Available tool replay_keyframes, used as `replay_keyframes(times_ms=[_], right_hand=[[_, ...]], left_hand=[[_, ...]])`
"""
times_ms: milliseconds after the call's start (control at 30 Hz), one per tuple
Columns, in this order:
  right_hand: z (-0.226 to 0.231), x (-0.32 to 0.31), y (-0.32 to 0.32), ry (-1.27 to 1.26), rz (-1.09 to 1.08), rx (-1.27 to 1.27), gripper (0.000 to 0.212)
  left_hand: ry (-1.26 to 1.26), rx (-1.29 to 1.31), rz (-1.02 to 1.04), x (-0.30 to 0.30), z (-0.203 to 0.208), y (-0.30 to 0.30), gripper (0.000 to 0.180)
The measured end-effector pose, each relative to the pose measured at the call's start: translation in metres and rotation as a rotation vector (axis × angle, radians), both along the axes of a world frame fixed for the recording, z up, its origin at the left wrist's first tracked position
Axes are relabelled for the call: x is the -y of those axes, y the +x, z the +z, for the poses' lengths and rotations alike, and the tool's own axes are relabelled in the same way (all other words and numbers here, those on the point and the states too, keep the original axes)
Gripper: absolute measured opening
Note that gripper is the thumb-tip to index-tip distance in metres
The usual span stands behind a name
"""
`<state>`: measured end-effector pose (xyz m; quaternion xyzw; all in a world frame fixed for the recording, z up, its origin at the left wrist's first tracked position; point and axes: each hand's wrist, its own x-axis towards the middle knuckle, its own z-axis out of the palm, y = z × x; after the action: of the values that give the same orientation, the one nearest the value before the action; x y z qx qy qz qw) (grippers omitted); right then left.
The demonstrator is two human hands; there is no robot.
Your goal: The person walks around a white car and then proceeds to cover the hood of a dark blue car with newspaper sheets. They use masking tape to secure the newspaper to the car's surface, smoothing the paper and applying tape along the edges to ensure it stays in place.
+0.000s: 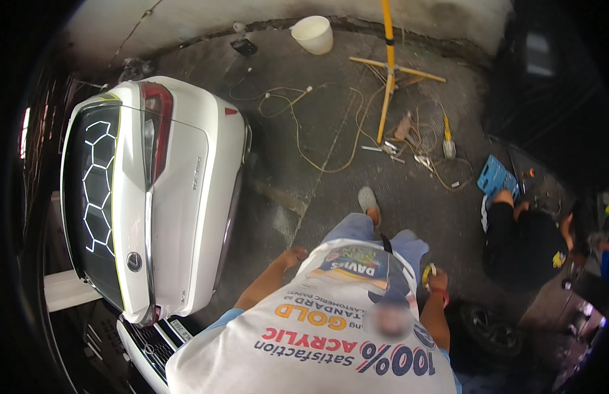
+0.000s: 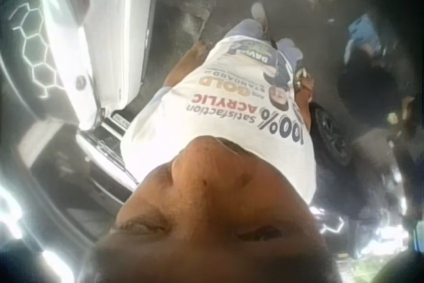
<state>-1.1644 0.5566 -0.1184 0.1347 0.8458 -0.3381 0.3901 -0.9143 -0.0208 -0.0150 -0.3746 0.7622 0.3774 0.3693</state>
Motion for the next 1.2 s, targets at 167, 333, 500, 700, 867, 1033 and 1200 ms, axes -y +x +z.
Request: replay_keyframes(times_ms=[167, 333, 500, 700, 867, 1033, 1200], right_hand=[[0.02, 0.038, -0.058, 0.077, -0.149, 0.228, 0.033], [-0.039, 0.061, -0.164, 0.047, 0.05, 0.061, 0.033], [-0.081, 0.087, -0.316, -0.092, 0.446, -0.171, 0.032], [-0.048, 0.179, -0.505, -0.227, 0.334, -0.261, 0.036], [-0.079, 0.179, -0.559, -0.163, 0.503, -0.288, 0.039], [-0.096, 0.186, -0.53, -0.063, 0.514, -0.025, 0.034], [-0.172, 0.186, -0.481, -0.188, 0.606, -0.017, 0.034]], left_hand=[[-0.177, -0.295, 0.366, 0.059, 0.04, -0.151, 0.052], [-0.213, -0.478, 0.467, 0.05, 0.12, -0.262, 0.054], [-0.357, -0.285, 0.707, -0.012, 0.076, -0.231, 0.057], [-0.088, -0.032, 0.422, -0.155, 0.022, -0.127, 0.053], [-0.165, 0.095, 0.575, -0.244, 0.039, -0.138, 0.053], [-0.355, 0.049, 0.802, -0.222, 0.071, -0.179, 0.053], [-0.417, -0.039, 0.955, -0.168, 0.119, -0.267, 0.058]])
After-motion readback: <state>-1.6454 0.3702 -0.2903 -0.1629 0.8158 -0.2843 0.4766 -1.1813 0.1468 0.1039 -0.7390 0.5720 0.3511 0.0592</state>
